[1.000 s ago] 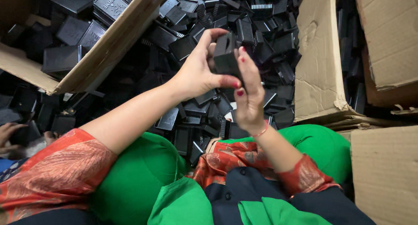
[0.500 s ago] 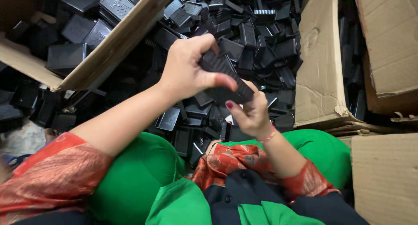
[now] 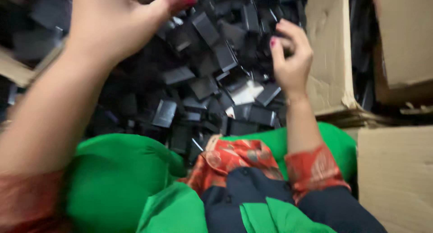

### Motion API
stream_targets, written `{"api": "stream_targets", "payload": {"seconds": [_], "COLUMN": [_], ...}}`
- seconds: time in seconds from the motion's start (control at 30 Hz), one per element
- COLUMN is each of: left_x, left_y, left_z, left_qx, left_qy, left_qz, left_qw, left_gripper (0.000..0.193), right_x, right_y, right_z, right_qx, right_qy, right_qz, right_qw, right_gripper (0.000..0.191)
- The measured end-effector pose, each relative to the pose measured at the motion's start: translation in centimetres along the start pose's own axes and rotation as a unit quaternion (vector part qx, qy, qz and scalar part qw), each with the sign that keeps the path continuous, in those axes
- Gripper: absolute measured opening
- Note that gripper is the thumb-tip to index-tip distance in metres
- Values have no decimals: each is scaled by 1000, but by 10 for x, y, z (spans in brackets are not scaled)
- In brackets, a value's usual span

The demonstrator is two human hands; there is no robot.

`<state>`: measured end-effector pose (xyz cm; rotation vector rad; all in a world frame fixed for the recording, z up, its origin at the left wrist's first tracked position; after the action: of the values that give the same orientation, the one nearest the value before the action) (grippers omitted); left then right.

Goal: The person sits on the floor among large piles of small black plastic boxes, picks up individual boxes, turns them over in both hands, and places them into a cardboard box beside them, repeating this pick-inspect-place cycle throughout the clip.

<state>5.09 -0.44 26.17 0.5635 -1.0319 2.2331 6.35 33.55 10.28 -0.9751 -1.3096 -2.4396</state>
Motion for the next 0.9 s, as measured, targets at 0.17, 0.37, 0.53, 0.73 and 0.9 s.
{"api": "stream_targets", "payload": {"seconds": [0.17,0.37,0.53,0.73,0.9], "left_x": [-11,-18,-17,-31,-42], "left_y": [-75,-50,4,48,70], "left_z": [-34,-73,-97,-117,-131], "left_qx": [-344,-443,-439,-293,-135], "left_qy": [137,180,149,171,141], "left_qz": [212,187,227,117,84], "left_qw": [904,858,857,934,977], "left_gripper": [34,38,36,51,99], "right_x": [-5,-79,-88,-54,16], "right_y": [-142,-200,-190,-155,-49], "right_z": [-29,-55,-74,-116,-103], "right_qx": [-57,-295,-374,149,376], "right_qy": [-26,125,109,163,275], "right_qz": [-163,-474,-552,-582,-253], "right_qw": [985,820,737,783,848], "right_gripper": [25,105,105,30,40]}}
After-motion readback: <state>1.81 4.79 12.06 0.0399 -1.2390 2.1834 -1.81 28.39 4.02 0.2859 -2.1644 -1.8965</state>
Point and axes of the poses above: each hand's wrist, its own x-axis towards the middle knuckle, its own z-axis out of the back of the hand, y = z × x, the point moved 1 cm from there along x, towards the middle knuckle, and after that the axes turned 11 degrees about -x, right-handed, at the moved point
